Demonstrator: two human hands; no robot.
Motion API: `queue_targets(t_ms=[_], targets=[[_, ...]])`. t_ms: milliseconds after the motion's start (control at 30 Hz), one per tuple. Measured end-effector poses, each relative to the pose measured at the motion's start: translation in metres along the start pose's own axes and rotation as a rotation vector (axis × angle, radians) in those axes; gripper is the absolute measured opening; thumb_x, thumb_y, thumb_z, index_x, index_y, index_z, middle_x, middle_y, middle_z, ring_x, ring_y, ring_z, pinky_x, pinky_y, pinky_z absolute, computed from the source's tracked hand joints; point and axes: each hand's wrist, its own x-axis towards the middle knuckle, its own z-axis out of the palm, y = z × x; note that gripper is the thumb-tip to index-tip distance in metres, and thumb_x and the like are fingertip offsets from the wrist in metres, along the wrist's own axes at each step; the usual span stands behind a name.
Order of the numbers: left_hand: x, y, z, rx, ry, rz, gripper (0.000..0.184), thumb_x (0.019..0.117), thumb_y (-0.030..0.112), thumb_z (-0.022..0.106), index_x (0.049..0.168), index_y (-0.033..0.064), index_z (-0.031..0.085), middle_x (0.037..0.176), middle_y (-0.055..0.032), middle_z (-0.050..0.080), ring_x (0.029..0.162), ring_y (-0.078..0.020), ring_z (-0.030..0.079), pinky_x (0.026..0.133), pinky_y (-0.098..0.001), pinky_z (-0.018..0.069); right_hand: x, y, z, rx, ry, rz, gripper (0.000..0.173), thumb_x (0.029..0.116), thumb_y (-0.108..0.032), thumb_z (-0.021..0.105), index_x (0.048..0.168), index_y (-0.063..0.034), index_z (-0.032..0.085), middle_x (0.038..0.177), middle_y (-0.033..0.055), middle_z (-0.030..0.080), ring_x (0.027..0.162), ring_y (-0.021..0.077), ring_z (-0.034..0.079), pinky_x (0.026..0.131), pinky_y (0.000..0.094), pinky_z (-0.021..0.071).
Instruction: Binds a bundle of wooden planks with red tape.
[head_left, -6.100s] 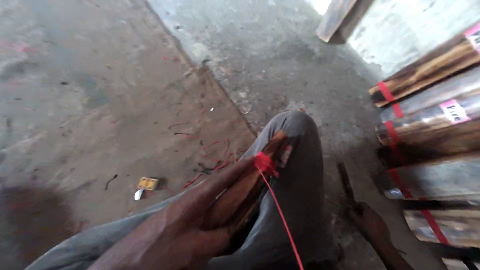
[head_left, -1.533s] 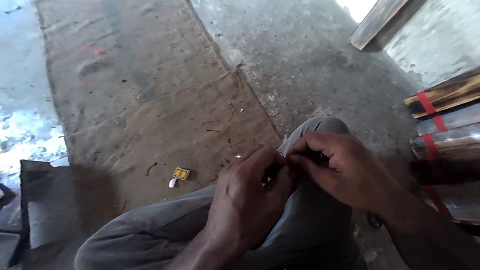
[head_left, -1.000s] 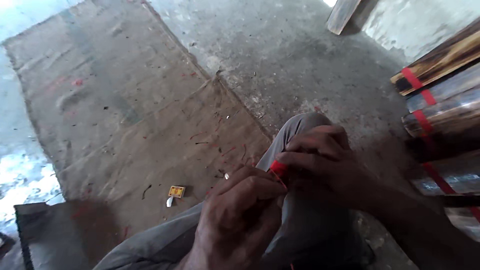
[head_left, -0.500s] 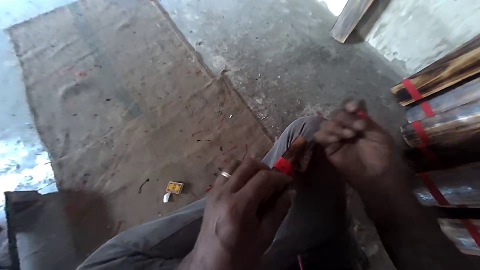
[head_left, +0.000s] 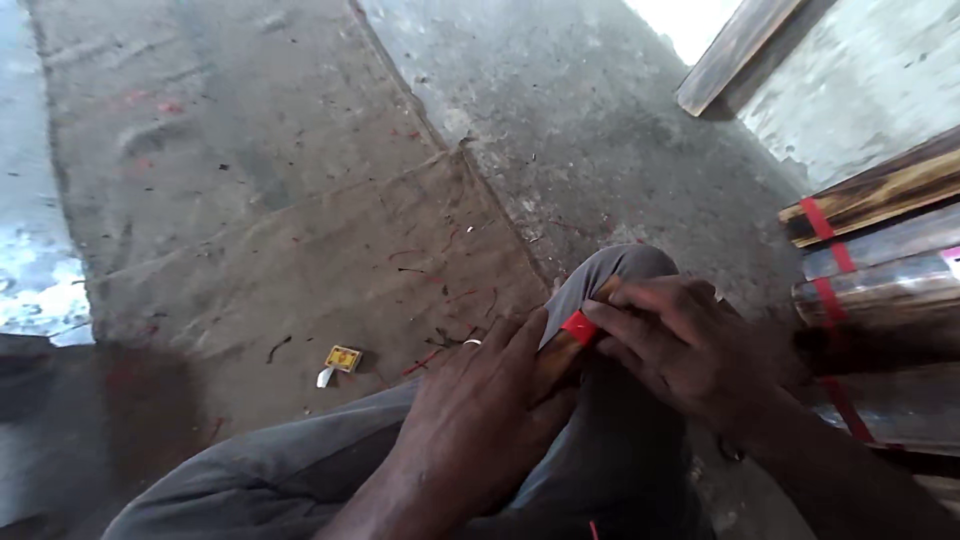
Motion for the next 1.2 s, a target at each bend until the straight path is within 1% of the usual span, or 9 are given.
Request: queue_targets(t_ms=[167, 300, 500, 733, 833, 933, 1033, 1133, 1200], targets=[[-0.003, 0.005, 0.002, -0.015, 0.001, 0.022, 0.072, 0.0874, 0.069, 0.061, 0.149, 0.0337, 0.050, 0.126, 0.0046, 0.065, 0.096, -0.0175, 0.068, 0.076, -0.0503, 0.0587, 0.027, 0.012, -0.020, 0.206, -0.193, 0.011, 0.023, 0.1039, -0.032, 0.057, 0.103, -0.0186, 0.075, 0.107, -0.0036, 0.067, 0.106, 0.0116, 0.062, 0.093, 0.0366, 0.0517], [-0.003, 0.004, 0.005, -0.034, 0.020, 0.041, 0.068, 0.0882, 0.067, 0.061, 0.146, 0.0321, 0.054, 0.124, 0.0045, 0.066, 0.100, -0.0179, 0.068, 0.080, -0.0513, 0.0583, 0.053, 0.020, -0.035, 0.431, -0.488, -0.021, 0.026, 0.1054, -0.034, 0.050, 0.095, -0.0211, 0.069, 0.119, -0.0075, 0.062, 0.122, 0.0105, 0.054, 0.102, 0.0353, 0.0480], [-0.003, 0.004, 0.010, 0.007, 0.054, 0.081, 0.066, 0.0928, 0.062, 0.058, 0.147, 0.0253, 0.053, 0.122, 0.0024, 0.067, 0.099, -0.0200, 0.068, 0.078, -0.0501, 0.0587, 0.070, 0.037, -0.020, 0.733, -0.608, -0.035, 0.026, 0.1073, -0.037, 0.051, 0.105, -0.0222, 0.071, 0.105, -0.0138, 0.069, 0.112, 0.0084, 0.058, 0.102, 0.0359, 0.0457], [-0.004, 0.004, 0.018, 0.058, 0.126, 0.127, 0.064, 0.0944, 0.058, 0.057, 0.146, 0.0209, 0.054, 0.120, 0.0003, 0.068, 0.097, -0.0215, 0.069, 0.073, -0.0484, 0.0588, 0.070, 0.004, -0.004, 0.987, -0.379, 0.400, 0.023, 0.1085, -0.023, 0.049, 0.098, -0.0102, 0.064, 0.079, -0.0010, 0.061, 0.070, 0.0105, 0.060, 0.063, 0.0274, 0.0534], [-0.003, 0.000, 0.014, 0.014, 0.107, 0.117, 0.069, 0.0939, 0.065, 0.054, 0.148, 0.0227, 0.052, 0.124, 0.0006, 0.067, 0.098, -0.0204, 0.069, 0.076, -0.0487, 0.0589, 0.063, 0.023, -0.010, 1.336, -0.068, 0.663, 0.026, 0.1100, -0.029, 0.040, 0.110, -0.0161, 0.063, 0.101, -0.0006, 0.063, 0.087, 0.0110, 0.061, 0.078, 0.0294, 0.0548], [-0.003, 0.002, 0.013, -0.025, 0.146, 0.128, 0.073, 0.0951, 0.071, 0.046, 0.152, 0.0266, 0.047, 0.127, 0.0022, 0.065, 0.099, -0.0189, 0.068, 0.077, -0.0482, 0.0584, 0.015, 0.074, -0.014, 0.940, 0.215, 0.764, 0.032, 0.1122, -0.033, 0.034, 0.127, -0.0178, 0.058, 0.118, -0.0002, 0.064, 0.096, 0.0139, 0.066, 0.082, 0.0342, 0.0582], [-0.003, 0.003, 0.007, -0.098, 0.167, 0.122, 0.063, 0.0994, 0.068, 0.041, 0.150, 0.0329, 0.049, 0.122, 0.0069, 0.066, 0.096, -0.0136, 0.067, 0.077, -0.0451, 0.0579, -0.115, 0.121, 0.000, 0.116, -0.204, 0.880, 0.030, 0.1066, -0.032, 0.053, 0.125, -0.0108, 0.065, 0.110, 0.0097, 0.068, 0.094, 0.0251, 0.068, 0.082, 0.0519, 0.0587], [0.001, 0.007, -0.001, -0.089, 0.221, 0.130, 0.047, 0.1032, 0.061, 0.039, 0.133, 0.0342, 0.063, 0.104, 0.0102, 0.069, 0.084, -0.0096, 0.067, 0.067, -0.0406, 0.0572, -0.258, 0.115, 0.013, -0.074, -0.969, 1.096, 0.051, 0.0974, -0.047, 0.062, 0.137, -0.0145, 0.062, 0.121, 0.0163, 0.069, 0.108, 0.0389, 0.068, 0.090, 0.0674, 0.0528], [0.007, 0.011, -0.006, -0.057, 0.272, 0.120, 0.039, 0.1035, 0.058, 0.042, 0.118, 0.0338, 0.069, 0.091, 0.0112, 0.067, 0.075, -0.0085, 0.065, 0.061, -0.0385, 0.0547, -0.312, 0.079, 0.019, -0.140, -1.058, 1.194, 0.060, 0.0957, -0.046, 0.063, 0.142, -0.0086, 0.056, 0.134, 0.0226, 0.062, 0.121, 0.0443, 0.061, 0.097, 0.0677, 0.0495]])
